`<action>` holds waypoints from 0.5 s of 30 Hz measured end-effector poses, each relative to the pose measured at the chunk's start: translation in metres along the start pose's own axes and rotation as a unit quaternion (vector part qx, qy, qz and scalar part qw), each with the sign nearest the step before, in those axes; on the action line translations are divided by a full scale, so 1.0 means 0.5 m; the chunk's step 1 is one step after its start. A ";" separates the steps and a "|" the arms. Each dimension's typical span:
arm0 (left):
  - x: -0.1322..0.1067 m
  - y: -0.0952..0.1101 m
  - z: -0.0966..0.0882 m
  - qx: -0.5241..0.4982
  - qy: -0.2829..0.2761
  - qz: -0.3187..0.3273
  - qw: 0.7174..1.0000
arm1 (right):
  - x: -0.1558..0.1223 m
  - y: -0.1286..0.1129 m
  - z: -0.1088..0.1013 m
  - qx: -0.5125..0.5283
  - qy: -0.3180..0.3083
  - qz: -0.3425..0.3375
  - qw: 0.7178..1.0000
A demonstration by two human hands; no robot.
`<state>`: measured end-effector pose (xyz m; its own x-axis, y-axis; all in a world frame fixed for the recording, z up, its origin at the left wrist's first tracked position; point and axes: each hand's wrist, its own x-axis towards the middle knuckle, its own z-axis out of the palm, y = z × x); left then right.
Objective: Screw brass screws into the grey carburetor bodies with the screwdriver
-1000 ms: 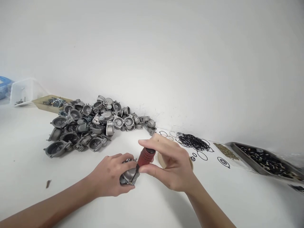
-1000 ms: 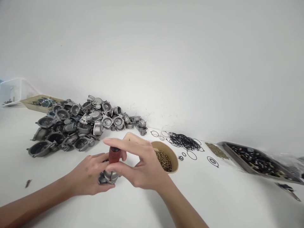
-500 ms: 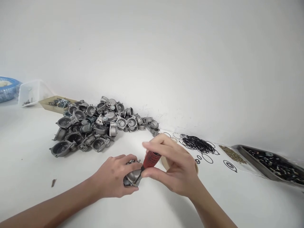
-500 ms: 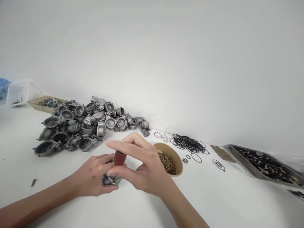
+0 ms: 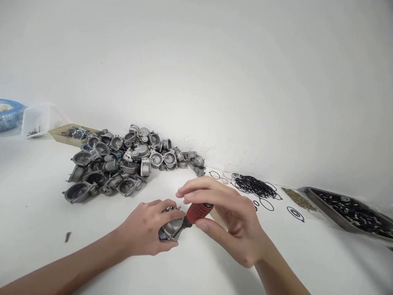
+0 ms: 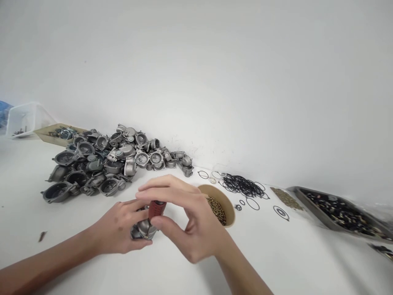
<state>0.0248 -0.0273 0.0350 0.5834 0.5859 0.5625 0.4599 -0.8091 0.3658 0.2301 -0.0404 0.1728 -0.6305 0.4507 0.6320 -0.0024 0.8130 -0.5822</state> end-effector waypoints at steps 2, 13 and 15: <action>0.000 0.000 0.000 0.003 0.001 0.001 1.000 | 0.000 0.001 -0.001 -0.007 0.015 -0.003 1.000; -0.002 0.000 0.000 0.009 -0.001 0.001 1.000 | -0.002 -0.004 -0.004 -0.023 -0.001 -0.003 1.000; -0.002 0.000 0.000 0.009 0.006 0.007 1.000 | -0.003 -0.003 -0.003 -0.032 0.021 -0.015 0.999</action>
<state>0.0241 -0.0278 0.0346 0.5816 0.5746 0.5758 0.4641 -0.8157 0.3453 0.2323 -0.0417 0.1737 -0.5978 0.4392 0.6707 0.0292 0.8479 -0.5293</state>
